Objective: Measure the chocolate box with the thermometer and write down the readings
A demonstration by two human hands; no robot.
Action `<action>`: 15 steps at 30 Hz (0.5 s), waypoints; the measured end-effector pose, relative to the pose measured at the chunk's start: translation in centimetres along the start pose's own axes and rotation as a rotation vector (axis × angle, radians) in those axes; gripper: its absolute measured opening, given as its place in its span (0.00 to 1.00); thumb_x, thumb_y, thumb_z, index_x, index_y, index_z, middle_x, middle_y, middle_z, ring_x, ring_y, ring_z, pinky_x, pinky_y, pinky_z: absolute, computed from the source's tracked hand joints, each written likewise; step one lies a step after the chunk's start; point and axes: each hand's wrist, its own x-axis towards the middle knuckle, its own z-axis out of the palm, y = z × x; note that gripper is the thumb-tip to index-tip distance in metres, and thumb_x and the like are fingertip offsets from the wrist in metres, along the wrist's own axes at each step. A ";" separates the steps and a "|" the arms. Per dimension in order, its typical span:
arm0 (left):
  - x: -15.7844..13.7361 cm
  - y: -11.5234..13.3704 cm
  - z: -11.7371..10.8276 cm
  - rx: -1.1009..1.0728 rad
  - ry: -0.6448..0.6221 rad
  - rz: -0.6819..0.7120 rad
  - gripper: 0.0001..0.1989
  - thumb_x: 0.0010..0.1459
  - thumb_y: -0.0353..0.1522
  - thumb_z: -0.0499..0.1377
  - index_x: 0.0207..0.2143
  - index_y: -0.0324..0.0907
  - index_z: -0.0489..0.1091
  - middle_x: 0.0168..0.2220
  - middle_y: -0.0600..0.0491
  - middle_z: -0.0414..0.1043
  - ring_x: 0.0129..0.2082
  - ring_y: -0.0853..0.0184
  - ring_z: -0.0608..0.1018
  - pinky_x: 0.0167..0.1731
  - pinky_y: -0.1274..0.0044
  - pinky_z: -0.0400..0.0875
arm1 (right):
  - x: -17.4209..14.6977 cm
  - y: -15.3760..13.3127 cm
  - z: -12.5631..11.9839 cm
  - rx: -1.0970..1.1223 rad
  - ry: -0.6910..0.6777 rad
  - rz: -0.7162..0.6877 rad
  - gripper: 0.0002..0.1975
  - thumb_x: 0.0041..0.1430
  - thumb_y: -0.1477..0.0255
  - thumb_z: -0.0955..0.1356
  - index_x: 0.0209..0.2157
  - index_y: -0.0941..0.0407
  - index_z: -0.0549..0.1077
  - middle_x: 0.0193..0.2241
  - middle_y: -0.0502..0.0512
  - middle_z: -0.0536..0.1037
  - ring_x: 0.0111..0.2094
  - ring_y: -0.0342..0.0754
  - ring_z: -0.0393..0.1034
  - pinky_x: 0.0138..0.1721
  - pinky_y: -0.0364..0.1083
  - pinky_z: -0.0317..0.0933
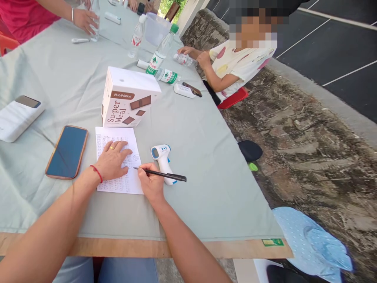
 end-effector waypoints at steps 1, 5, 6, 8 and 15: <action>0.0 0.0 0.0 -0.003 -0.002 -0.001 0.24 0.53 0.34 0.58 0.54 0.42 0.66 0.63 0.42 0.57 0.63 0.52 0.61 0.64 0.56 0.47 | 0.0 0.0 0.0 -0.007 -0.001 -0.007 0.04 0.48 0.69 0.65 0.24 0.53 0.68 0.20 0.46 0.69 0.22 0.43 0.61 0.25 0.43 0.58; 0.0 -0.2 0.2 -0.015 0.020 0.007 0.23 0.53 0.34 0.58 0.53 0.44 0.66 0.62 0.44 0.58 0.62 0.53 0.61 0.64 0.55 0.48 | 0.0 -0.2 0.0 -0.039 -0.004 -0.019 0.03 0.48 0.69 0.64 0.24 0.53 0.67 0.20 0.46 0.69 0.23 0.43 0.61 0.25 0.43 0.59; 0.0 -0.2 0.3 -0.016 0.027 0.011 0.23 0.53 0.34 0.58 0.53 0.44 0.66 0.62 0.44 0.58 0.62 0.53 0.61 0.64 0.55 0.48 | 0.1 -0.3 0.0 -0.044 -0.009 -0.020 0.03 0.48 0.69 0.64 0.24 0.53 0.67 0.20 0.46 0.69 0.23 0.43 0.61 0.25 0.43 0.59; 0.0 -0.3 0.3 -0.015 0.031 0.012 0.23 0.53 0.34 0.58 0.53 0.45 0.66 0.62 0.45 0.58 0.62 0.53 0.61 0.64 0.55 0.48 | 0.1 -0.3 0.0 -0.048 -0.020 -0.021 0.03 0.48 0.69 0.64 0.24 0.53 0.67 0.20 0.46 0.69 0.23 0.43 0.61 0.25 0.43 0.59; 0.0 -0.1 0.1 -0.003 0.004 0.002 0.24 0.53 0.34 0.58 0.53 0.43 0.66 0.63 0.43 0.57 0.63 0.53 0.61 0.64 0.56 0.47 | -0.1 0.0 0.0 -0.046 -0.009 -0.039 0.04 0.50 0.69 0.64 0.24 0.53 0.66 0.20 0.46 0.68 0.22 0.43 0.61 0.25 0.43 0.59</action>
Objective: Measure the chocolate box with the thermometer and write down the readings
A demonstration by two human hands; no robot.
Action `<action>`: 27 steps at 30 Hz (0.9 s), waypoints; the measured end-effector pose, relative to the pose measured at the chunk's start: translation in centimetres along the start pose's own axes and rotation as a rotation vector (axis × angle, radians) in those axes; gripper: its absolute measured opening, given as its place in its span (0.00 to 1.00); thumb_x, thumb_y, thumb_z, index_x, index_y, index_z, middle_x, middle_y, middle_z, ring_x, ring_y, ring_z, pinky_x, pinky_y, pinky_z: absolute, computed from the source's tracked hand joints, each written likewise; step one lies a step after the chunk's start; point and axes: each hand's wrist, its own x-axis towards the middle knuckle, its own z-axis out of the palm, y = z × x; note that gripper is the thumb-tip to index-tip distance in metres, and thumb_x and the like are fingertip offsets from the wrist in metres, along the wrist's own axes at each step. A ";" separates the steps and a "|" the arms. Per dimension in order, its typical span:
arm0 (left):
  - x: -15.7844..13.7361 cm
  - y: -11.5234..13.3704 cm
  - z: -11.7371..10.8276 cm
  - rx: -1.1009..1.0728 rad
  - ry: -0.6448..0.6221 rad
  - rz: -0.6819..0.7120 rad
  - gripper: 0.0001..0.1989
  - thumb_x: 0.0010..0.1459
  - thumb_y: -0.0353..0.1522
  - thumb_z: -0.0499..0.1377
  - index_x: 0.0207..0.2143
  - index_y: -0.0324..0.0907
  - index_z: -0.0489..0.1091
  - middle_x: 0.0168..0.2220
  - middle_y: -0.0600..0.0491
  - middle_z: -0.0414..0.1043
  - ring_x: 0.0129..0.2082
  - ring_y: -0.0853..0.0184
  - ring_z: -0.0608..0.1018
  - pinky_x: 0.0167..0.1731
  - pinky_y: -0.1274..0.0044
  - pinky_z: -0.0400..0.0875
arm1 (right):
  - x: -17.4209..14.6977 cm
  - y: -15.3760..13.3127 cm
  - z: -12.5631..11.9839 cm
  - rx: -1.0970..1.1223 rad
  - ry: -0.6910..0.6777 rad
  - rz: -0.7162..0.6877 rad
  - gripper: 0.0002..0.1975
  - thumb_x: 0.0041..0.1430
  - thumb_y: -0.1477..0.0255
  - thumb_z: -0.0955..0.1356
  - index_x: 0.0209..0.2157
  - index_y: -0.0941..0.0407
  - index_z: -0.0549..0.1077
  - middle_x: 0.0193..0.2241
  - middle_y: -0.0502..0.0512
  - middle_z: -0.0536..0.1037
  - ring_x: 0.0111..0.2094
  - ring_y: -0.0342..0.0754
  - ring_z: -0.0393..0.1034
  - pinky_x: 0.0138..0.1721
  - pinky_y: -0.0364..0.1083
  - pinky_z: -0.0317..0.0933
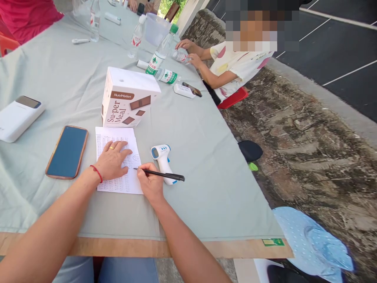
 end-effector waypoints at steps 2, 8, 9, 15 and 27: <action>0.0 -0.1 0.1 -0.001 0.014 0.005 0.23 0.53 0.34 0.58 0.53 0.45 0.66 0.62 0.44 0.58 0.62 0.53 0.61 0.64 0.55 0.48 | -0.1 0.1 -0.2 -0.009 0.022 -0.030 0.04 0.53 0.69 0.64 0.26 0.53 0.67 0.21 0.46 0.69 0.23 0.43 0.63 0.26 0.44 0.61; 0.0 -0.2 0.1 -0.005 0.011 0.007 0.24 0.52 0.34 0.59 0.53 0.45 0.66 0.62 0.45 0.58 0.63 0.53 0.61 0.64 0.55 0.47 | 0.7 0.7 -1.9 -0.168 -0.039 -0.335 0.11 0.61 0.71 0.62 0.43 0.51 0.72 0.37 0.55 0.75 0.40 0.50 0.71 0.41 0.50 0.67; -0.1 -0.2 0.1 -0.003 0.004 0.005 0.24 0.52 0.34 0.59 0.54 0.45 0.65 0.62 0.44 0.57 0.63 0.52 0.61 0.64 0.55 0.47 | 1.0 1.0 -2.3 -0.208 -0.069 -0.386 0.13 0.61 0.72 0.61 0.45 0.51 0.72 0.39 0.56 0.75 0.42 0.50 0.70 0.43 0.51 0.66; -0.1 -0.1 -0.4 0.011 0.002 0.004 0.24 0.53 0.33 0.58 0.53 0.43 0.66 0.62 0.42 0.58 0.63 0.53 0.62 0.64 0.55 0.48 | 1.6 1.8 -3.5 -0.467 -0.252 -0.525 0.24 0.63 0.78 0.58 0.58 0.48 0.65 0.44 0.57 0.73 0.46 0.52 0.67 0.47 0.53 0.63; -0.3 -0.1 -0.6 0.102 0.279 -0.219 0.18 0.59 0.37 0.56 0.50 0.42 0.67 0.62 0.37 0.58 0.64 0.44 0.56 0.57 0.44 0.51 | 1.5 2.2 -3.4 -0.712 -0.254 -0.539 0.25 0.66 0.79 0.57 0.61 0.48 0.61 0.45 0.60 0.73 0.47 0.54 0.66 0.48 0.53 0.60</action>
